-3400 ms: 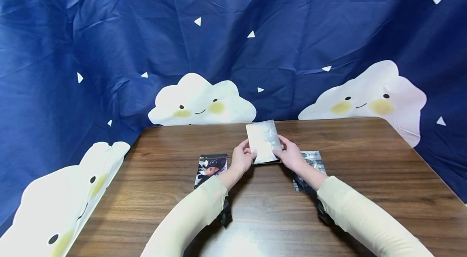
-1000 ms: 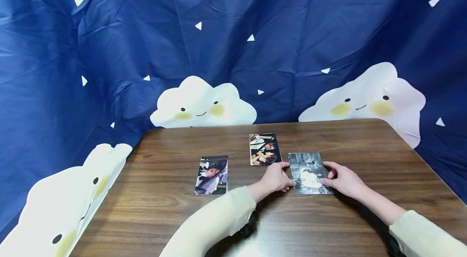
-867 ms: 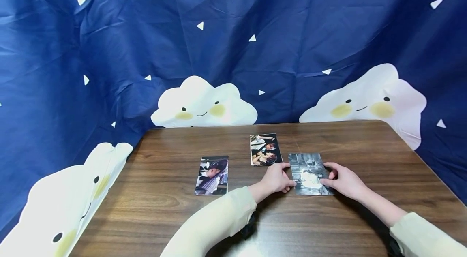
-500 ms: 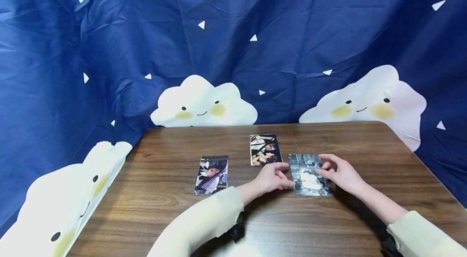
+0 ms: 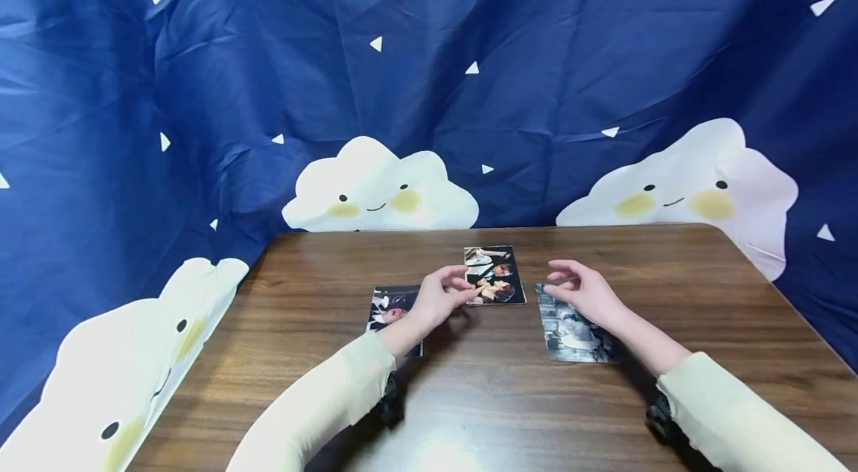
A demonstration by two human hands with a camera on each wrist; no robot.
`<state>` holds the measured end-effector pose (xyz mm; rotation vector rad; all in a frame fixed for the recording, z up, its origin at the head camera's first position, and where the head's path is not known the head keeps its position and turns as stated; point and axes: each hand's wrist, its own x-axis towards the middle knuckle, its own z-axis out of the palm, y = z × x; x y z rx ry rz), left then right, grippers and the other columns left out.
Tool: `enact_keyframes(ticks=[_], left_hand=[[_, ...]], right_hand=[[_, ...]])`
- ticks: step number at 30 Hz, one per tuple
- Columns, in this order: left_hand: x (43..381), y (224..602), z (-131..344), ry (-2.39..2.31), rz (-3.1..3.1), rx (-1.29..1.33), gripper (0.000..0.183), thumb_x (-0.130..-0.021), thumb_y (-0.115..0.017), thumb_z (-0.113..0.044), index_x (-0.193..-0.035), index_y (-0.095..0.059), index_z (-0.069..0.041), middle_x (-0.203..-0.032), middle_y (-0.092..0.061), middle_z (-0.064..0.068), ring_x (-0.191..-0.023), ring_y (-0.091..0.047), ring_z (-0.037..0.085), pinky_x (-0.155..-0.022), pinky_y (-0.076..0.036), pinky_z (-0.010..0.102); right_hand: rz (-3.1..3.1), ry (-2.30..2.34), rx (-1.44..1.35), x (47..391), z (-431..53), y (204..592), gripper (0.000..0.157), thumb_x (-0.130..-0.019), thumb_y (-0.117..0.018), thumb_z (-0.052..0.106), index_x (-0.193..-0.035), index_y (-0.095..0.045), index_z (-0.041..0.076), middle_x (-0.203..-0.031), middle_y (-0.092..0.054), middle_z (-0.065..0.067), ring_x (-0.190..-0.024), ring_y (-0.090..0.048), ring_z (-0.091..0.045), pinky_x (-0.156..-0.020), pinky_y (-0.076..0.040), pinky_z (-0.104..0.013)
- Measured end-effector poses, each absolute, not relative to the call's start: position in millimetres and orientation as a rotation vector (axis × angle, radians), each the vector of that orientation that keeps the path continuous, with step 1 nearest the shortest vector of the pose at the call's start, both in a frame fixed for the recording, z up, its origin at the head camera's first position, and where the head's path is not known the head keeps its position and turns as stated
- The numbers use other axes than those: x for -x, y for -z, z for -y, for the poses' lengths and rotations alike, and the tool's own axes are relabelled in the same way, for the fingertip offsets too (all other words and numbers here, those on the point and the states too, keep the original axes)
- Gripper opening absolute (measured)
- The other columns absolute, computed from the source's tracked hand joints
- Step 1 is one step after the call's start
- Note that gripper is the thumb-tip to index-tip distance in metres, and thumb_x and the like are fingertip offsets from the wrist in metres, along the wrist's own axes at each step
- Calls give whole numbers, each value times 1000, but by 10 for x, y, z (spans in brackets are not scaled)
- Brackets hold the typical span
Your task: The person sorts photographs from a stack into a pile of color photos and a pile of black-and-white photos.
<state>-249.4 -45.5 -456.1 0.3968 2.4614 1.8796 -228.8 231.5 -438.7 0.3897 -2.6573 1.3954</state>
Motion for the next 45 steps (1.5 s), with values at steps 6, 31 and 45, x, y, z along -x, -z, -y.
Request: enact_keyframes(ticks=[6,31,45], left_hand=[[2615,4611,535,-1892,-2552,-307,42,-80,-76,1,-119,-62,6,-97,-70,18,-75,-65,16,-64,-50,20],[2809,4791,397,-1663,-2615,-261,58,-76,-81,-4,-128,-56,4,-122,-64,17,-94,-63,24,-81,-50,27],[2796,4842,333,-1717,-2577,-214,56,-74,-80,0,-126,-59,4,-118,-66,18,-84,-64,16,-77,-50,24]], right_hand=[[2669,-1392,-402,2471,-2110,4435,46,-88,-71,7,-125,-53,-12,-110,-64,-28,-86,-65,-30,-71,-50,-25],[2813,-1224,-287,2725,-1761,4651,54,-87,-72,12,-130,-49,-11,-122,-59,-29,-98,-61,-36,-87,-47,-47],[2818,-1290,-243,2709,-1745,4671,53,-88,-71,12,-130,-48,-12,-126,-56,-30,-104,-60,-38,-91,-46,-47]])
